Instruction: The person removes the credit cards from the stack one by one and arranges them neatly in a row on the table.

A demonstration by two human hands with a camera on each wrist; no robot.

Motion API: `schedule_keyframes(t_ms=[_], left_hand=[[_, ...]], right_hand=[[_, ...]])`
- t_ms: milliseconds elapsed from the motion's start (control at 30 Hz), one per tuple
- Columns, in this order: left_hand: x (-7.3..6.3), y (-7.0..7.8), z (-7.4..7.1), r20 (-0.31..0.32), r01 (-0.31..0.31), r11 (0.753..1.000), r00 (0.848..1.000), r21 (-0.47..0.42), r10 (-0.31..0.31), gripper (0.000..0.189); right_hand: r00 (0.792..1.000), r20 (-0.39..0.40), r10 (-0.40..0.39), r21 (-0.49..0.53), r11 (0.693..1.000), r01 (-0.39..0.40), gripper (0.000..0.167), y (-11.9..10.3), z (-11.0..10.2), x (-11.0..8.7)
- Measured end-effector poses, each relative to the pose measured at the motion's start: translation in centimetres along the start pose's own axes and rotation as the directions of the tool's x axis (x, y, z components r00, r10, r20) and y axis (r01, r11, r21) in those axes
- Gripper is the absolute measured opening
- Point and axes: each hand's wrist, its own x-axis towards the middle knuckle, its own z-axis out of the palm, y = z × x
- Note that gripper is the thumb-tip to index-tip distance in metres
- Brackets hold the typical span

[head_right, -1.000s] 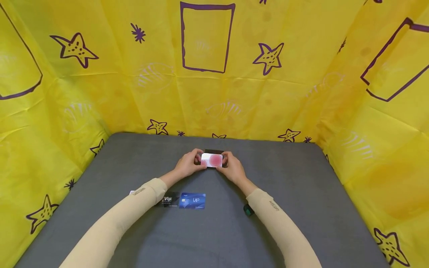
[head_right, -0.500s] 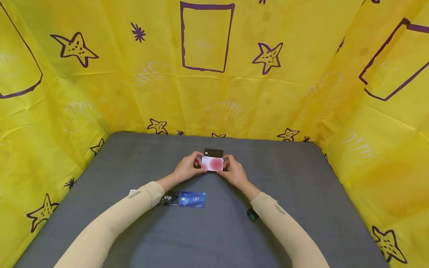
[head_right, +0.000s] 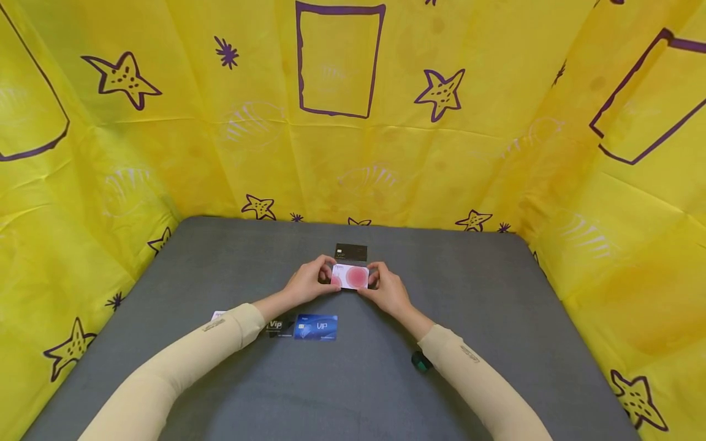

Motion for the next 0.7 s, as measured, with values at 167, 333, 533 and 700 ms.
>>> schedule_keyframes(t_ms=[167, 333, 533, 700], left_hand=[[-0.3, 0.2, 0.1, -0.002, 0.001, 1.0, 1.0, -0.007, -0.001, 0.055], [-0.7, 0.5, 0.1, 0.007, 0.007, 1.0, 1.0, -0.014, -0.007, 0.054], [-1.3, 0.8, 0.2, 0.025, -0.012, 1.0, 1.0, -0.028, 0.013, 0.053], [-1.9, 1.0, 0.1, 0.04, -0.007, 0.999, 0.999, -0.047, 0.008, 0.053]], right_hand=[[1.0, 0.009, 0.016, 0.011, 1.0, -0.016, 0.054, -0.2, -0.1, -0.4], [1.0, 0.021, 0.019, -0.008, 1.0, -0.019, 0.054, -0.1, -0.2, -0.8], [0.999, 0.037, 0.031, -0.027, 0.999, -0.03, 0.054, -0.1, -0.3, -1.5], [0.997, 0.057, 0.045, -0.02, 0.999, -0.043, 0.054, -0.2, -0.3, -2.1]])
